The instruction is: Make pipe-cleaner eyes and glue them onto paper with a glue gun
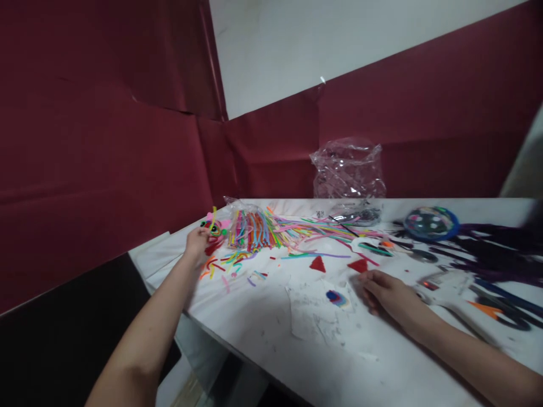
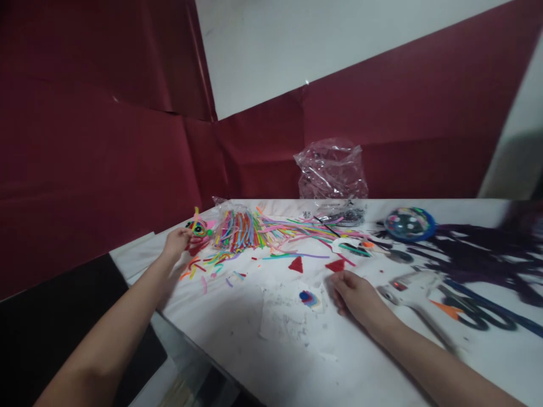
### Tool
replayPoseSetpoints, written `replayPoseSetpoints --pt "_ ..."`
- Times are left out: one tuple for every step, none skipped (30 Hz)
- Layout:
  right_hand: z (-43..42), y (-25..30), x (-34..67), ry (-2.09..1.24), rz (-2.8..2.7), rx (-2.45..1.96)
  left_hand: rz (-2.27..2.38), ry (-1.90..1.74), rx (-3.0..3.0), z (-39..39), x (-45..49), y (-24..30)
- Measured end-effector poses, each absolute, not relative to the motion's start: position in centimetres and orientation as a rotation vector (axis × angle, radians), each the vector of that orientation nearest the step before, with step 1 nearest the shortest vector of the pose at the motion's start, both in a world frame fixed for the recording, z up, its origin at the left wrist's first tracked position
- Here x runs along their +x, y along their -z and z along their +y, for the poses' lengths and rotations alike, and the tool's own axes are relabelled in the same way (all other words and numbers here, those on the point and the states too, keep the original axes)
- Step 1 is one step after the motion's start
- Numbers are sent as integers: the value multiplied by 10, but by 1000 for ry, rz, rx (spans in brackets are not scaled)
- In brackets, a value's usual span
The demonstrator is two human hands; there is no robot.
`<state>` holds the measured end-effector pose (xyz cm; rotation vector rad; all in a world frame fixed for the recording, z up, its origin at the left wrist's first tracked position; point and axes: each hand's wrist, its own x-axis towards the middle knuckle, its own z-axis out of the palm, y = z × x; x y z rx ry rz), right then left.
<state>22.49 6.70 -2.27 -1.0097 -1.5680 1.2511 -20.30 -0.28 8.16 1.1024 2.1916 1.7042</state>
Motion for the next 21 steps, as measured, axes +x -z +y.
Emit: replayPoseSetpoints --pt "67 22 225 -1200 -1593 -1013 2157 -1665 1186 0 -192 -84" --pt "66 22 225 -1137 -1620 -1016 2129 -1583 1302 3 -178 -86" --pt "65 20 225 -1058 -1648 -1019 2072 -1513 1414 5 -163 -85" --pt "63 17 226 -965 -1676 -1017 2011 -1445 1530 5 -145 -83" --pt "60 13 226 -867 -1704 -1005 1942 -1371 1653 4 -126 -80" --pt "55 7 226 -770 -1731 -978 1865 -1289 1780 2 -106 -74" --pt "49 2 226 -684 -1755 -940 1785 -1213 1912 -2 -85 -67" --pt "43 -4 226 -603 -1793 -885 1697 -1137 2044 -7 -65 -59" --pt "35 -10 225 -512 -1850 -818 1608 -1075 2164 -12 -46 -51" --pt "28 -14 225 -391 -1934 -739 1531 -1022 2264 -17 -28 -42" --pt "21 -17 224 -238 -2045 -660 1465 -979 2345 -21 -13 -35" --pt "15 -19 222 -101 -2154 -601 1399 -926 2457 -24 -1 -28" --pt "11 -19 221 6 -2258 -567 1332 -865 2719 -26 8 -23" --pt "8 -18 221 64 -2349 -560 1290 -851 2881 -26 15 -19" --pt "8 -16 220 65 -2418 -582 1251 -835 3016 -25 18 -17" --pt "8 -14 220 45 -2465 -613 1227 -820 3115 -23 19 -16" --pt "10 -12 220 34 -2486 -639 1220 -798 3158 -20 18 -17" --pt "12 -11 221 39 -2489 -653 1220 -760 3180 -16 15 -18" --pt "15 -10 222 55 -2478 -656 1227 -715 3190 -11 11 -20" --pt "18 -9 223 71 -2460 -648 1242 -672 3192 -5 8 -23" --pt "21 -9 224 78 -2445 -634 1262 -651 3184 0 4 -25"
